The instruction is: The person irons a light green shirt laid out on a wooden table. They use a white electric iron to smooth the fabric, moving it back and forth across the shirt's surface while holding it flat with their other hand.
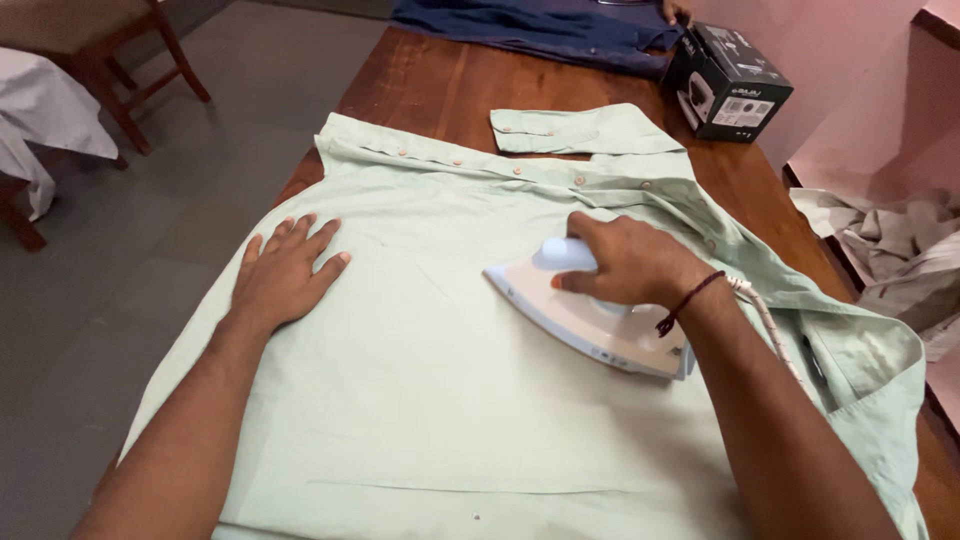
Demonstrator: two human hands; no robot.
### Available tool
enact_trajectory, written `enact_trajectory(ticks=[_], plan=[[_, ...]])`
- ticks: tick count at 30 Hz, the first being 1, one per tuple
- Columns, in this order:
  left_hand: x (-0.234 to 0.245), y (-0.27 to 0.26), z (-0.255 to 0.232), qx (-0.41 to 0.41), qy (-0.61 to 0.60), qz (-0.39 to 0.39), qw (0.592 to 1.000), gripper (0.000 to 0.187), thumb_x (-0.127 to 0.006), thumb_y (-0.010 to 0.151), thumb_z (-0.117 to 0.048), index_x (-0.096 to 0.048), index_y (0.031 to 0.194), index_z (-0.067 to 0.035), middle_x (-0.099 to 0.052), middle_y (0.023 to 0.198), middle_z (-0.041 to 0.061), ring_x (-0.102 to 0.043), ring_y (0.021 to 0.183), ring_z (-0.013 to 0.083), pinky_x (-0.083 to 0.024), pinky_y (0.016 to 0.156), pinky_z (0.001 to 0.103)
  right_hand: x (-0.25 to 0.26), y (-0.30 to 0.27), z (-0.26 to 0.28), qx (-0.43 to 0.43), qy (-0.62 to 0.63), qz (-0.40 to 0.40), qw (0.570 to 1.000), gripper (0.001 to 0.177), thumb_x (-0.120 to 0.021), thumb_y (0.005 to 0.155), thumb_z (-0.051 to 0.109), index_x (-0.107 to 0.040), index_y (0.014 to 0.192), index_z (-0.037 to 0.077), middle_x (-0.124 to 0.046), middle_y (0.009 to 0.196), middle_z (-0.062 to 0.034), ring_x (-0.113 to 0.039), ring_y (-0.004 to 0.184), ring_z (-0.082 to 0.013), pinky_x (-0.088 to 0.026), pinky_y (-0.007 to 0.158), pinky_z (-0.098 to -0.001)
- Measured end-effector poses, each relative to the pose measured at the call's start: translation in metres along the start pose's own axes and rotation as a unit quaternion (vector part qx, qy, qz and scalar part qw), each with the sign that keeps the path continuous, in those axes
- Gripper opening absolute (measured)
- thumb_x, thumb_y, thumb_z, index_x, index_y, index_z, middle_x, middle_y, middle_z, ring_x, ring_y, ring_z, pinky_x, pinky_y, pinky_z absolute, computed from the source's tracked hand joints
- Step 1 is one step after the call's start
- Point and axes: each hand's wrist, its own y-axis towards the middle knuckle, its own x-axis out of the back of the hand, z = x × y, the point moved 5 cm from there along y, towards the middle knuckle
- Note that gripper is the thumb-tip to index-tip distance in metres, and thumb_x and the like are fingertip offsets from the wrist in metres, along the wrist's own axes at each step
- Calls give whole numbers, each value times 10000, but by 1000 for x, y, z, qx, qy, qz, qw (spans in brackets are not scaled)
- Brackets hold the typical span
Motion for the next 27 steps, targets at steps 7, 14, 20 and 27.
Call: enact_trajectory(ticks=[7, 14, 20, 27], plan=[[-4, 0, 2, 5, -2, 1, 1000, 664, -370, 956, -670, -379, 1559, -390, -257, 1677, -15, -186, 1547, 207, -94, 1246, 490, -1, -21, 22, 30, 50, 54, 997, 566, -754, 799, 485, -586, 1151, 74, -750, 947, -215, -736, 931, -370, -555, 818, -475], [-4, 1, 2, 14, 3, 9, 1000, 662, -368, 954, -679, -379, 1554, -399, -257, 1676, -27, -181, 1550, 196, -90, 1248, 488, 0, -35, 40, 57, 69, 128, 988, 598, -804, 759, 480, -559, 1153, 102, -754, 881, -193, -746, 861, -342, -560, 758, -455], [-1, 0, 1, 7, -5, 4, 1000, 655, -393, 957, -658, -385, 1555, -392, -260, 1673, -10, -183, 1549, 207, -86, 1244, 494, -1, -45, 55, 117, 80, 157, 977, 581, -817, 721, 442, -567, 1118, 98, -749, 844, -178, -738, 820, -332, -561, 725, -442], [0, -1, 1, -4, -24, -4, 1000, 655, -414, 960, -643, -405, 1553, -366, -273, 1674, 9, -197, 1548, 218, -97, 1240, 505, -7, -27, 39, 17, 71, 111, 991, 572, -776, 789, 496, -569, 1169, 121, -754, 914, -180, -745, 893, -327, -565, 802, -445]])
